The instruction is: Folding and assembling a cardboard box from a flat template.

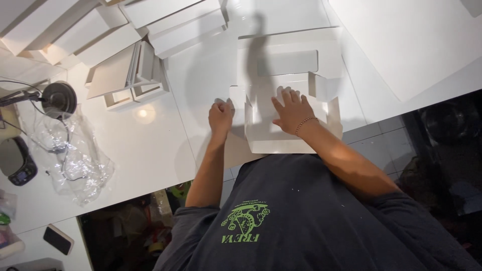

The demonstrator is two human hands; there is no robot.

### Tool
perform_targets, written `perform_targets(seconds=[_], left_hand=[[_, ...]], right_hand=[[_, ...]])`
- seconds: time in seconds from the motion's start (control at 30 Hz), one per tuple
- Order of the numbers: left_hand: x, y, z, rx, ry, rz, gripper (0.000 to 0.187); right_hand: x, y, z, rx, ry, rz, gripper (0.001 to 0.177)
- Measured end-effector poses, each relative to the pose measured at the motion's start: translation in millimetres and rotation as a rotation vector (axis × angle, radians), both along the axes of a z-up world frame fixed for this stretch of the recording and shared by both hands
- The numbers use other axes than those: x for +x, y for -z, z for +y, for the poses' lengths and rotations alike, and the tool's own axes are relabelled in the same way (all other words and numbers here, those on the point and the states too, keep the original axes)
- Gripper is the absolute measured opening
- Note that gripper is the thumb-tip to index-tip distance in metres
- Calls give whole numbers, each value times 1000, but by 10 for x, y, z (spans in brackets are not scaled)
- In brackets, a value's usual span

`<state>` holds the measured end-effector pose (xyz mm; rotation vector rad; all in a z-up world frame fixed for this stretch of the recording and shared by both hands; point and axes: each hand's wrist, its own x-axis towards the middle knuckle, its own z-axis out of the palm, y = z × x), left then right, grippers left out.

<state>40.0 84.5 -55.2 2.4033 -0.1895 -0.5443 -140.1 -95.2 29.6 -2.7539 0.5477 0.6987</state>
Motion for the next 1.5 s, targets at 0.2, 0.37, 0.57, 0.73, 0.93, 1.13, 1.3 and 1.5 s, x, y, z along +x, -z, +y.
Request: perform_targets(seconds=[0.2, 0.37, 0.57, 0.73, 0.93, 1.13, 1.3, 1.5], left_hand=[[-59, 322, -150, -60, -23, 83, 54], [-100, 204, -301, -234, -51, 88, 21], [-111, -293, -447, -284, 240, 189, 37], [-56, -38, -395, -441, 304, 208, 29], [73, 200, -461, -570, 372, 216, 33], [223, 553, -565, -550, 561, 57, 21], [202, 726, -626, -522, 630, -53, 18], [263, 845, -648, -370, 770, -394, 19]], right_hand=[[326, 197, 230, -2, -29, -19, 60], [282, 233, 219, 59, -34, 22, 60], [319, 458, 127, 68, -35, -13, 64], [236, 492, 108, 36, 14, -102, 77], [213, 324, 102, 20, 67, -51, 78], [261, 542, 28, -11, 62, -3, 76], [241, 741, -125, 16, 47, -1, 86], [-14, 910, -301, 250, 203, -589, 76]])
